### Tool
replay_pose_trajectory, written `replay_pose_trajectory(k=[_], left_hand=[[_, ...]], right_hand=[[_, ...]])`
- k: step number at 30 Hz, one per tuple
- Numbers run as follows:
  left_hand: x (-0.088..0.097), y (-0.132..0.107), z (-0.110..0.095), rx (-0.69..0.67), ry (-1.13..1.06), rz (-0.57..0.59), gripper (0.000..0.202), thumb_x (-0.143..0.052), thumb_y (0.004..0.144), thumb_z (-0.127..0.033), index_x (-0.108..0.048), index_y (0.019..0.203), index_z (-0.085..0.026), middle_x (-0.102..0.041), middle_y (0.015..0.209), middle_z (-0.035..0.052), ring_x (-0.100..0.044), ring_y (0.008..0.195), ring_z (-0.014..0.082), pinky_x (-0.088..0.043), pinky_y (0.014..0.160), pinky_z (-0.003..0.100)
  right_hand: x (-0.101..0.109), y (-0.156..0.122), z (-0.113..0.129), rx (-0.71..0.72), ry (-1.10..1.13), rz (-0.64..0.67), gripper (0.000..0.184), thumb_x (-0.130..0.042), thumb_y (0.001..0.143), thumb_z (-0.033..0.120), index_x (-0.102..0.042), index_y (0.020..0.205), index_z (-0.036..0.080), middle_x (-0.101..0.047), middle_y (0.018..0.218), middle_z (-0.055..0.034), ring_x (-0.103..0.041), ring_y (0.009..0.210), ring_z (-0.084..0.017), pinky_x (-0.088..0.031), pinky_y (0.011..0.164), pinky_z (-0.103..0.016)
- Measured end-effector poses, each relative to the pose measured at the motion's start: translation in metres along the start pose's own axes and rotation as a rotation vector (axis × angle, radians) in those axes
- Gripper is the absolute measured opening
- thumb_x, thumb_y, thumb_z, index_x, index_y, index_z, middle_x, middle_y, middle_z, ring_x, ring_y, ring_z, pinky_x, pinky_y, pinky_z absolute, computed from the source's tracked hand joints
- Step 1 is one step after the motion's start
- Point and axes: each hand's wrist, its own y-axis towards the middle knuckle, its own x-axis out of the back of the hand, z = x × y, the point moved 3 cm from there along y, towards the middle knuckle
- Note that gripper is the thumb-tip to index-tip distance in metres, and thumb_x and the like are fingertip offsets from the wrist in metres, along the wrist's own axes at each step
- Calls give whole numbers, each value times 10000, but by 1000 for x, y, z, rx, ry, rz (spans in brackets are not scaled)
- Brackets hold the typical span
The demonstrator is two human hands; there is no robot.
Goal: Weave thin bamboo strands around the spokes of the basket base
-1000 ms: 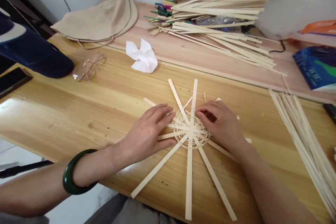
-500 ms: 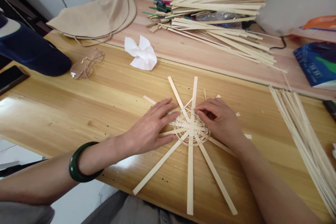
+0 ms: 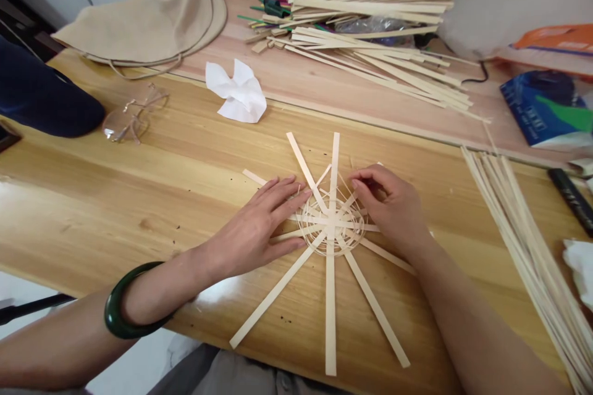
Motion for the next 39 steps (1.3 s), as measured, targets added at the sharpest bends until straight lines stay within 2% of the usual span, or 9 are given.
replay_pose_trajectory(k=[4,8,12,18,21,25,28,34,39], left_hand=[[5,0,-1,44,-56,-55,694,-625,931,-423,-302,1524,-265,-352,1563,128,-287,1476,295,-304,1201,547],[13,0,1,108,-71,-220,621,-621,942,-364,-350,1495,-287,-285,1594,128,-294,1474,303,-358,1170,544],[22,1,1,153,-89,-300,437,-597,956,-296,-501,1383,-293,-380,1547,86,-395,1422,276,-425,1136,505],[37,4,-4,78,-86,-413,270,-538,969,-173,-634,1210,-251,-572,1366,65,-520,1325,233,-469,1108,451],[40,3,-2,97,-92,-459,230,-541,964,-161,-668,1144,-228,-607,1310,72,-552,1288,226,-484,1090,444],[41,2,5,133,-117,-487,220,-538,969,-186,-683,1127,-237,-631,1279,59,-574,1263,220,-490,1083,446],[39,2,7,137,-140,-489,218,-543,965,-193,-692,1118,-241,-640,1268,54,-579,1258,219,-493,1082,440],[38,4,9,146,-172,-487,196,-560,952,-187,-717,1061,-234,-664,1222,53,-595,1236,219,-501,1072,427],[35,4,13,143,-193,-450,202,-575,938,-177,-720,1067,-234,-690,1154,44,-641,1129,190,-546,1004,385]], right_hand=[[8,0,-1,-42,-6,-145,133,-551,892,311,-664,850,256,-719,929,-27,-649,823,-182,-523,733,-335],[15,2,-6,-83,-43,-219,151,-546,875,312,-653,785,257,-726,882,-32,-656,829,-201,-528,753,-361],[19,5,-15,-156,-52,-247,149,-550,858,317,-664,784,258,-738,885,-35,-660,803,-210,-530,752,-377],[15,6,-25,-174,-57,-211,156,-564,845,339,-692,817,254,-746,913,-36,-665,835,-221,-527,766,-389],[15,6,-24,-179,-49,-212,161,-562,847,325,-704,846,248,-747,924,-35,-662,824,-210,-524,755,-374],[19,6,-21,-165,-48,-311,159,-554,861,317,-692,904,252,-735,971,-34,-651,795,-191,-511,718,-347],[22,6,-24,-154,-147,-339,163,-549,858,328,-685,907,252,-727,937,-40,-621,741,-196,-489,681,-358],[27,6,-25,-111,-527,-231,284,-559,845,376,-609,594,253,-599,582,-40,-524,638,-228,-302,510,-325],[26,2,-14,-146,-536,-38,262,-550,857,351,-633,630,251,-644,639,-25,-547,664,-227,-313,533,-325]])
